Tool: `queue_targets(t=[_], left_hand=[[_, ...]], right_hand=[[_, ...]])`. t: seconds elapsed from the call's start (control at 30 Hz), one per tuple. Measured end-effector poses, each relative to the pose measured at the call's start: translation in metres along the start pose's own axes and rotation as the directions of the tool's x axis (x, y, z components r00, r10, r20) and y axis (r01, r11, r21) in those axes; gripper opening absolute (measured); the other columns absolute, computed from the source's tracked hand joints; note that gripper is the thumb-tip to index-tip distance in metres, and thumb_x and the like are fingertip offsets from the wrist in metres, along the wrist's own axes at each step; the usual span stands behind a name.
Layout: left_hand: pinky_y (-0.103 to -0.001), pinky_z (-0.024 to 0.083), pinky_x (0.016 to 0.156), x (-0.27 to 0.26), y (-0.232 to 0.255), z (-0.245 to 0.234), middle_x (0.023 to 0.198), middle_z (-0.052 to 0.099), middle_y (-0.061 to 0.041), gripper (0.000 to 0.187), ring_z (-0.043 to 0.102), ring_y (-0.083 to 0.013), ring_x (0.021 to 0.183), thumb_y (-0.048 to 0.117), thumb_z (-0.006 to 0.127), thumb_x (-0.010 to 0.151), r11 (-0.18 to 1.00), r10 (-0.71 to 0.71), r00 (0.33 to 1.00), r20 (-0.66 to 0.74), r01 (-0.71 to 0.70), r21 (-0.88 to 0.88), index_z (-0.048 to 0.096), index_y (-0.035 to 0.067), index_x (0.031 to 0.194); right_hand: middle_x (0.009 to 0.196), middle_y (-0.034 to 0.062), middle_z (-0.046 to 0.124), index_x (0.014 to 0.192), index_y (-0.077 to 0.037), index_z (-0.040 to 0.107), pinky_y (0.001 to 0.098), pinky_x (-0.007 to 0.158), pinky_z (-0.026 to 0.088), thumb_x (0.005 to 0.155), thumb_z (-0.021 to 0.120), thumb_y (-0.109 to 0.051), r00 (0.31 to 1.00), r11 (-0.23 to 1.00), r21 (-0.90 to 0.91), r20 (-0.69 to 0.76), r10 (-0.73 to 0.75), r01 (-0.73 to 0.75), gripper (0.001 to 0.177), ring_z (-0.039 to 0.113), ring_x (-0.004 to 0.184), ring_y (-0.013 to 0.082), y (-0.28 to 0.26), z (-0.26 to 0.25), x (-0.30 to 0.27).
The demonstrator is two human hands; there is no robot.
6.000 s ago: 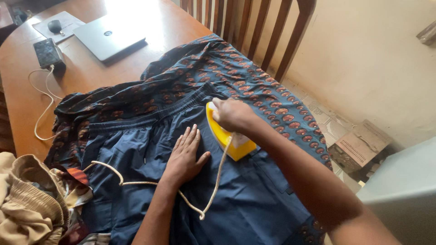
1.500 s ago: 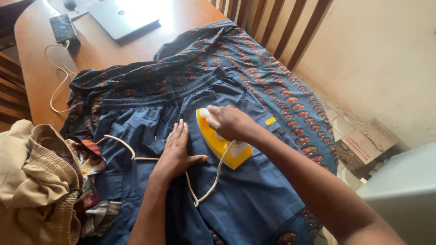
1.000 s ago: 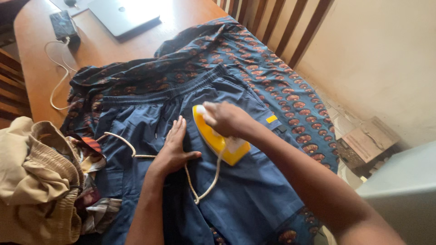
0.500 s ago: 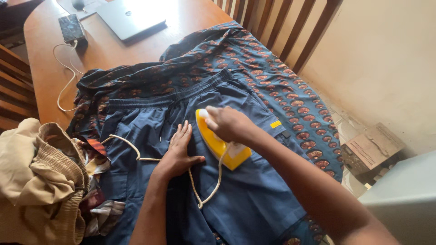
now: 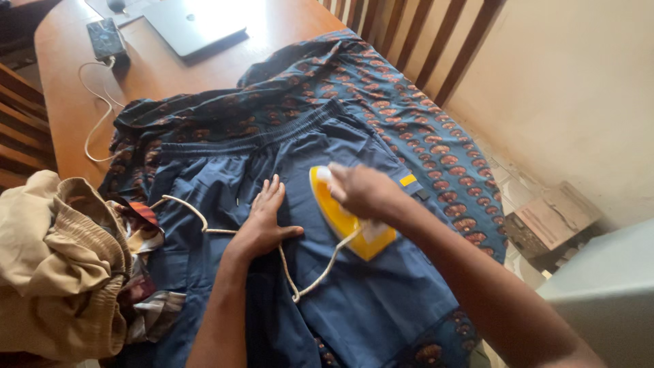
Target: The person irons a pair of blue shorts laid out on a dining table. They use a yellow iron to smooth the fabric, frequently adjusting the shorts and the iron's cord with their hands.
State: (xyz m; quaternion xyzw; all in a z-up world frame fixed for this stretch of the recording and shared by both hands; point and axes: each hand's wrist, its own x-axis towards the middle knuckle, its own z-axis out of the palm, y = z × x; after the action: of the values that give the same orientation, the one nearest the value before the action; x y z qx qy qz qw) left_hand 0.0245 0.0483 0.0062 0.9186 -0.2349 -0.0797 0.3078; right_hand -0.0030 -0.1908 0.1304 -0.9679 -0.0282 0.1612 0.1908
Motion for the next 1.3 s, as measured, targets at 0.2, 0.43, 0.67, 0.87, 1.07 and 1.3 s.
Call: queue_targets(t=[0.2,0.43,0.67,0.87,1.07,1.3], left_hand=[[-0.041,0.012,0.126,-0.001,0.006,-0.002,0.168,0.011,-0.021,0.113,0.004,-0.0330,0.158,0.030,0.092,0.069,1.000,-0.018,1.000,0.019,0.018,0.002,0.025,-0.005,0.154],[-0.046,0.021,0.126,0.041,0.027,0.035,0.168,0.023,-0.024,0.087,0.017,-0.0395,0.158,0.027,0.073,0.088,0.978,0.197,0.967,-0.160,-0.182,0.106,0.031,-0.006,0.156],[-0.052,0.012,0.124,0.062,0.030,0.062,0.168,0.015,-0.023,0.088,0.009,-0.0378,0.156,0.054,0.052,0.099,0.950,0.105,0.984,-0.142,-0.057,0.307,0.021,-0.004,0.158],[-0.051,0.009,0.124,0.059,0.033,0.061,0.169,0.008,-0.022,0.091,0.003,-0.0361,0.157,0.056,0.051,0.098,0.954,0.048,0.998,-0.043,-0.033,0.297,0.017,-0.003,0.159],[-0.051,0.008,0.124,0.058,0.033,0.058,0.170,0.006,-0.021,0.090,0.002,-0.0359,0.157,0.056,0.051,0.098,0.953,0.045,0.999,-0.029,-0.034,0.303,0.017,-0.002,0.159],[-0.051,0.010,0.124,0.056,0.036,0.055,0.169,0.009,-0.022,0.092,0.004,-0.0370,0.157,0.053,0.058,0.096,0.968,0.033,0.999,-0.031,-0.024,0.249,0.019,-0.002,0.158]], right_hand=[[0.099,0.0243,0.074,0.120,-0.008,0.055,0.0524,0.084,0.056,0.105,0.045,-0.037,0.995,0.999,-0.014,-0.082,0.051,-0.052,0.034,0.073,0.091,0.0422,0.001,-0.003,-0.012],[0.103,0.0237,0.072,0.122,-0.011,0.056,0.0552,0.083,0.053,0.101,0.048,-0.035,0.987,0.999,-0.037,-0.161,-0.012,0.006,0.033,0.069,0.095,0.0444,0.025,-0.001,0.001],[0.105,0.0274,0.068,0.119,-0.008,0.058,0.0532,0.083,0.055,0.100,0.053,-0.037,0.980,0.993,-0.117,-0.199,0.006,-0.030,0.036,0.068,0.099,0.0457,0.042,-0.020,0.042],[0.102,0.0235,0.073,0.116,-0.006,0.061,0.0526,0.086,0.053,0.099,0.056,-0.034,0.976,0.994,-0.105,-0.212,-0.057,0.035,0.033,0.070,0.099,0.0426,0.051,-0.028,0.070],[0.105,0.0234,0.072,0.120,-0.005,0.061,0.0517,0.086,0.053,0.095,0.061,-0.034,0.964,0.985,-0.101,-0.213,-0.159,0.140,0.038,0.069,0.100,0.0420,0.052,-0.030,0.097],[0.107,0.0228,0.072,0.125,-0.006,0.063,0.0525,0.088,0.051,0.097,0.060,-0.031,0.954,0.985,-0.040,-0.245,-0.172,0.168,0.038,0.068,0.102,0.0430,0.045,-0.023,0.074]])
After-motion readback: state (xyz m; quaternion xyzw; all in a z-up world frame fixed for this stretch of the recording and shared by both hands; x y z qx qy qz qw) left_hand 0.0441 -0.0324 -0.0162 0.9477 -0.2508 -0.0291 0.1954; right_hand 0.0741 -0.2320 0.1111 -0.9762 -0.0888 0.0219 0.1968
